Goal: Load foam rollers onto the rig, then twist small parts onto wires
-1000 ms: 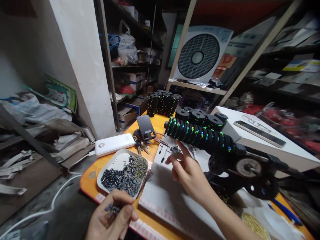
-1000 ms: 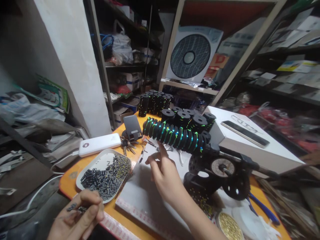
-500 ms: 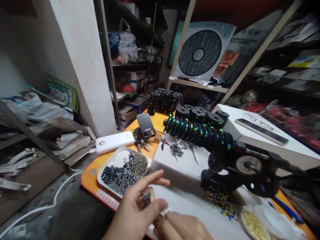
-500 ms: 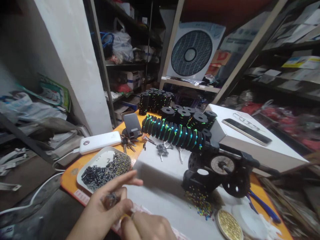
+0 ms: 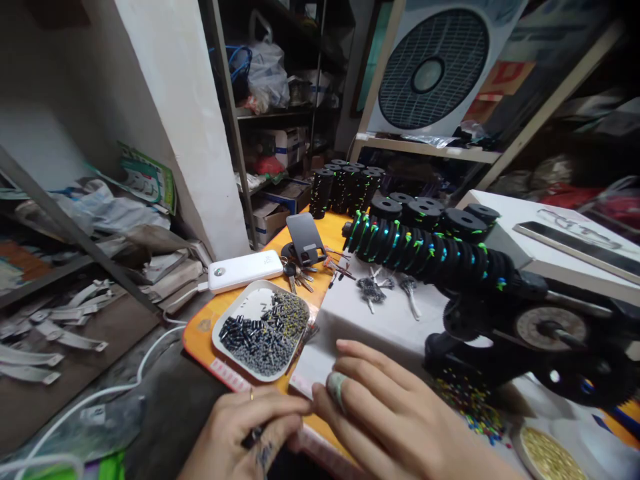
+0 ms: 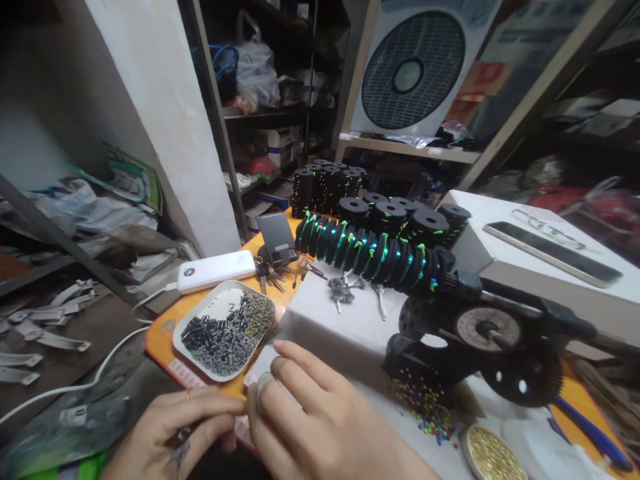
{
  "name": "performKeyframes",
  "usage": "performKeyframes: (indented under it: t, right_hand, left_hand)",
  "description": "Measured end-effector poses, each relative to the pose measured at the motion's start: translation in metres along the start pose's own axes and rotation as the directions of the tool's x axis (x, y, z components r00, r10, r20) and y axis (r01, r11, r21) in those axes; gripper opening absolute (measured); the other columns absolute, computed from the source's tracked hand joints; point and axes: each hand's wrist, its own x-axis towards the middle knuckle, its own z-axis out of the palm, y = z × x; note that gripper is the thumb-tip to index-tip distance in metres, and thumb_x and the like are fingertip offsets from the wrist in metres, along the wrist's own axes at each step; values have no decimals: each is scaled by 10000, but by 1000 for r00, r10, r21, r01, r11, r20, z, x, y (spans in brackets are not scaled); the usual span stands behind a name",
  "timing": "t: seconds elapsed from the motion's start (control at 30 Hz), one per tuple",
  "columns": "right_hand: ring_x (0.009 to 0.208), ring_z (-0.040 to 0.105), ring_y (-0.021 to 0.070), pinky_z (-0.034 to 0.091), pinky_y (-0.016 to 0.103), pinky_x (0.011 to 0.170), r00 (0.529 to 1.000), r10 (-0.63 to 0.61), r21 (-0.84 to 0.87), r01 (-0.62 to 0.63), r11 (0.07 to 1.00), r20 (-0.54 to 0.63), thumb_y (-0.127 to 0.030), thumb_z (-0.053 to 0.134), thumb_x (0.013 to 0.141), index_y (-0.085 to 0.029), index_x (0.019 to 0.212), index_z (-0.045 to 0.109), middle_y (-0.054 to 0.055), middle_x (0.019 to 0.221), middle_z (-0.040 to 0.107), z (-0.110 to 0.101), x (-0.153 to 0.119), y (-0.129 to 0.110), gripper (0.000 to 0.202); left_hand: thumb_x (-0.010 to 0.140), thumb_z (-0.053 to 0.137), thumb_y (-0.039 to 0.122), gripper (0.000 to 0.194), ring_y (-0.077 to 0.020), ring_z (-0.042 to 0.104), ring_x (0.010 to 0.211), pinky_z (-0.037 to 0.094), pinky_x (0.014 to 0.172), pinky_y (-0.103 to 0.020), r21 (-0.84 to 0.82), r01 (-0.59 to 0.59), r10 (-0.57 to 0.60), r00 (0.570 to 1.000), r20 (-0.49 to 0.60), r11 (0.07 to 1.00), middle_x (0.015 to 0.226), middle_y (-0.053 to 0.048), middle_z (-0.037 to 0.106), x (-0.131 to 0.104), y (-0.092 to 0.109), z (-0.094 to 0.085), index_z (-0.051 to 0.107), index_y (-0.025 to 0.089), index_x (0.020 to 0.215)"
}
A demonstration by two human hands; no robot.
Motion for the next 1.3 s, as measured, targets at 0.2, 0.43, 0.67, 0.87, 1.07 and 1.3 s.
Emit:
performKeyframes:
  t: [0.2, 0.43, 0.67, 0.87, 1.07, 1.3]
  right_hand:
    - [586, 460, 172, 423, 306, 510, 983, 142, 2, -143, 990, -119, -41, 495, 897, -93, 905, 686, 51, 637, 549, 4, -16, 7, 198]
    - [554, 432, 110, 311, 240, 487, 894, 386, 228, -336, 914, -229, -31, 582, 892, -129, 917, 673, -10, 653, 459, -2, -17, 9, 135]
    - [597, 534, 91, 404, 200, 546, 836, 547, 493, -463, 737, -32, -91, 552, 926, -149, 917, 670, 3, 704, 561, -9, -10, 7, 132]
    - [626, 538, 117, 402, 221, 551, 821, 571, 561, -480, 674, 16, -127, 619, 886, -181, 799, 726, 3, 674, 549, 1, -7, -2, 148]
    - [641, 543, 141, 403, 236, 530, 829, 555, 568, -425, 705, -69, -113, 635, 877, -161, 873, 770, 32, 678, 573, 10, -7, -8, 143]
    - [618, 530, 138, 392, 231, 507, 810, 579, 567, -434, 700, -95, -113, 639, 872, -165, 882, 767, 23, 647, 574, 14, -9, -10, 139]
  left_hand:
    - [825, 705, 292, 170, -292, 649, 929, 473, 829, -376, 426, 4, -25, 999, 44, 905, 979, -72, 680, 60, 10, -6, 747, 232, 978]
    - [839, 581, 151, 96, -258, 614, 809, 436, 763, -376, 450, -2, -14, 999, 32, 893, 889, -54, 629, 71, 7, 14, 641, 207, 787]
    - [949, 548, 397, 189, -156, 608, 784, 461, 711, -233, -64, 215, -217, 976, -28, 975, 828, 8, 706, 27, 15, 14, 609, 239, 865]
    - [715, 815, 480, 329, -123, 652, 685, 447, 604, -178, -487, 313, -419, 899, -125, 815, 700, 54, 707, 10, 20, 29, 665, 246, 891]
    - [648, 851, 492, 305, -118, 593, 606, 469, 585, -177, -462, 264, -402, 886, -231, 847, 630, 31, 679, 6, 22, 37, 747, 226, 756]
    - [706, 824, 420, 226, -149, 627, 608, 510, 619, -214, -389, 126, -262, 910, -321, 913, 632, 23, 695, 1, 25, 46, 711, 227, 673]
